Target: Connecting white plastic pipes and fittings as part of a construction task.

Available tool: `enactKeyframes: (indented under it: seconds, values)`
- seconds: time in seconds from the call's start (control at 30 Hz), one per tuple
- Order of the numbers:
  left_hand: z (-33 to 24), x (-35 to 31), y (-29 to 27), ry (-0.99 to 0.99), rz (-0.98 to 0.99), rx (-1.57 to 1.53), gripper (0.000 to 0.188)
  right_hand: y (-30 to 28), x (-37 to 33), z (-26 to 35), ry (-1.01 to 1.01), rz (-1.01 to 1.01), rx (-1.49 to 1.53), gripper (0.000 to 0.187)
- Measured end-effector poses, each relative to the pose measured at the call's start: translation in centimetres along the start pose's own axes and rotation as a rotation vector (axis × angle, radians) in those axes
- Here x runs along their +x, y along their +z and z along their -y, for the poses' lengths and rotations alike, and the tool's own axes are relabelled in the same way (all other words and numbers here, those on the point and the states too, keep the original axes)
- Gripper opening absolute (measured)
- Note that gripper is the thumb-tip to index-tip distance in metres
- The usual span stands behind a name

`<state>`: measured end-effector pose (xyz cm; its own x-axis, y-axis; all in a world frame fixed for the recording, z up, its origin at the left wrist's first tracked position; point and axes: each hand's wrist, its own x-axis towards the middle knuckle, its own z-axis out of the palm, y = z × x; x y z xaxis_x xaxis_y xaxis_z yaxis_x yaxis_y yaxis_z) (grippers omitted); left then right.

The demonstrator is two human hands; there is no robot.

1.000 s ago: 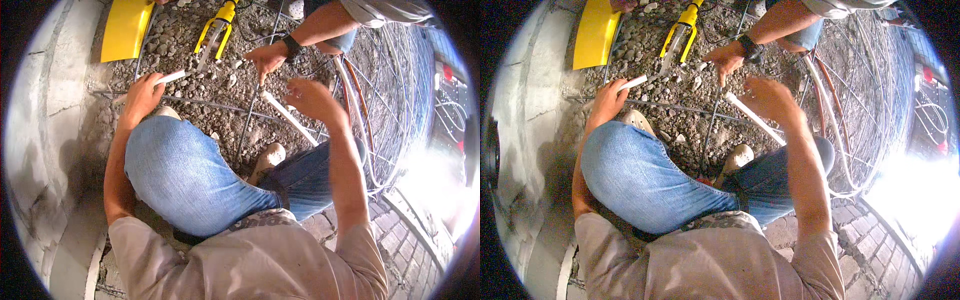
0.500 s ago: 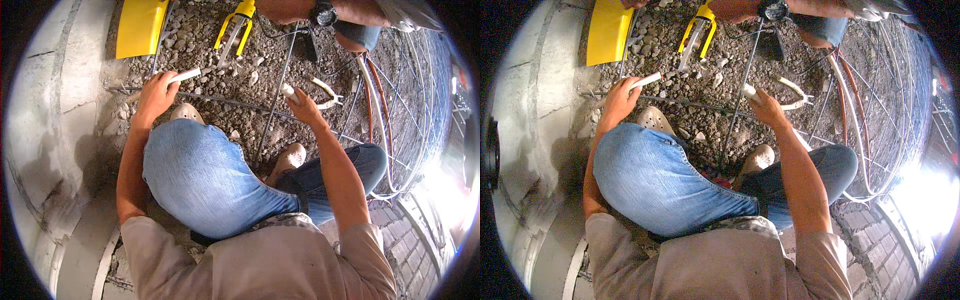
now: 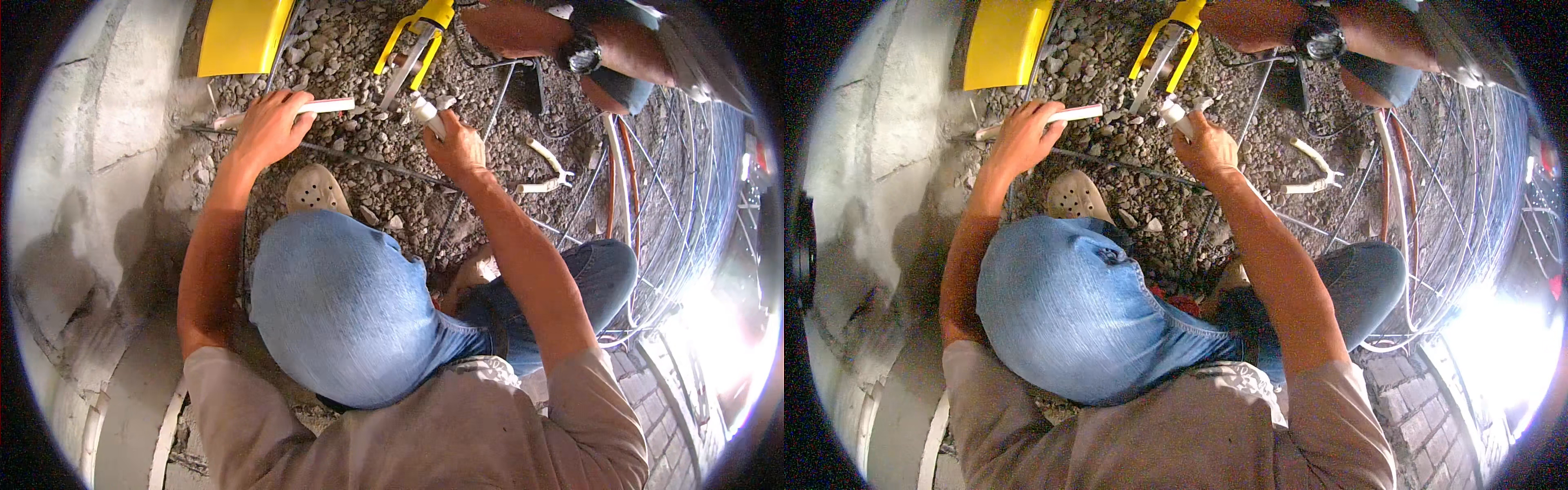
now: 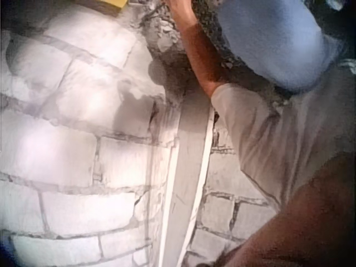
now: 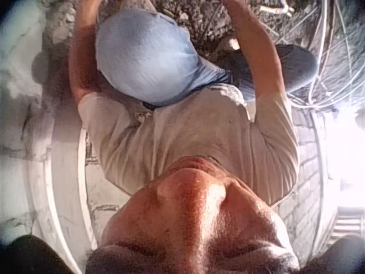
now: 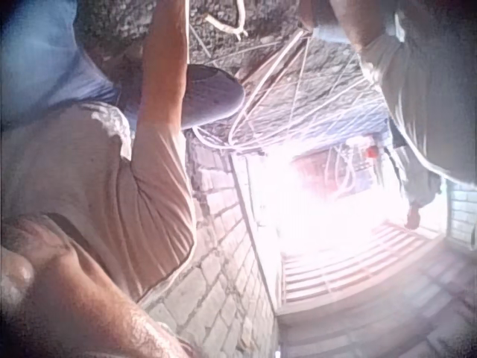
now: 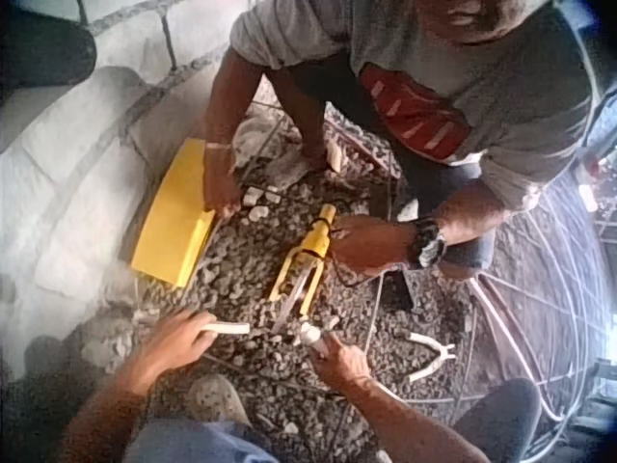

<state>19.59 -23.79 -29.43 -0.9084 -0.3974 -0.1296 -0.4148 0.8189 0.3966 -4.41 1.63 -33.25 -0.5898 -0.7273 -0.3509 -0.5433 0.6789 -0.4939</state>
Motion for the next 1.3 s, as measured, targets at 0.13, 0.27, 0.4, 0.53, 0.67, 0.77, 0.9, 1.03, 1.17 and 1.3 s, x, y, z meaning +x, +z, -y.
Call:
enactKeyframes:
  seconds: [0.13,0.27,0.4,0.53,0.67,0.77,0.9,1.03,1.17,1.3]
  values:
    - [0.5,1.0,0.3,0.013,0.027,0.048,0.028,1.6,0.4,-0.6,0.012,0.042,-0.035,0.037]
    - [0.8,1.5,0.3,0.011,0.052,0.075,0.027,2.6,0.6,-0.9,-0.017,0.064,-0.027,0.036]
    - [1.1,1.8,0.5,0.017,0.067,0.102,0.026,2.7,0.5,-1.1,-0.031,0.072,-0.02,0.036]
    - [1.3,2.4,1.1,0.034,0.06,0.103,0.027,2.7,0.4,-1.1,-0.021,0.106,0.044,0.036]
    - [1.3,2.7,1.9,0.076,-0.016,0.121,0.027,3.0,0.6,-1.0,0.01,0.153,0.032,0.039]
    - [1.5,3.0,2.0,0.045,0.048,0.114,0.027,3.2,0.7,-1.1,0.016,0.155,0.028,0.041]
    - [1.8,3.1,1.9,0.049,0.061,0.121,0.027,3.2,0.8,-1.2,0.018,0.149,0.006,0.038]
    - [1.6,2.8,2.0,0.053,0.047,0.122,0.028,2.7,0.7,-0.8,-0.02,0.11,0.012,0.037]
    - [1.4,2.3,2.0,0.063,-0.002,0.124,0.028,1.8,-0.1,-1.0,-0.01,0.088,-0.003,0.039]
    - [1.2,1.4,1.7,0.001,0.05,0.122,0.029,0.7,-1.8,-2.1,0.051,0.099,0.078,0.042]
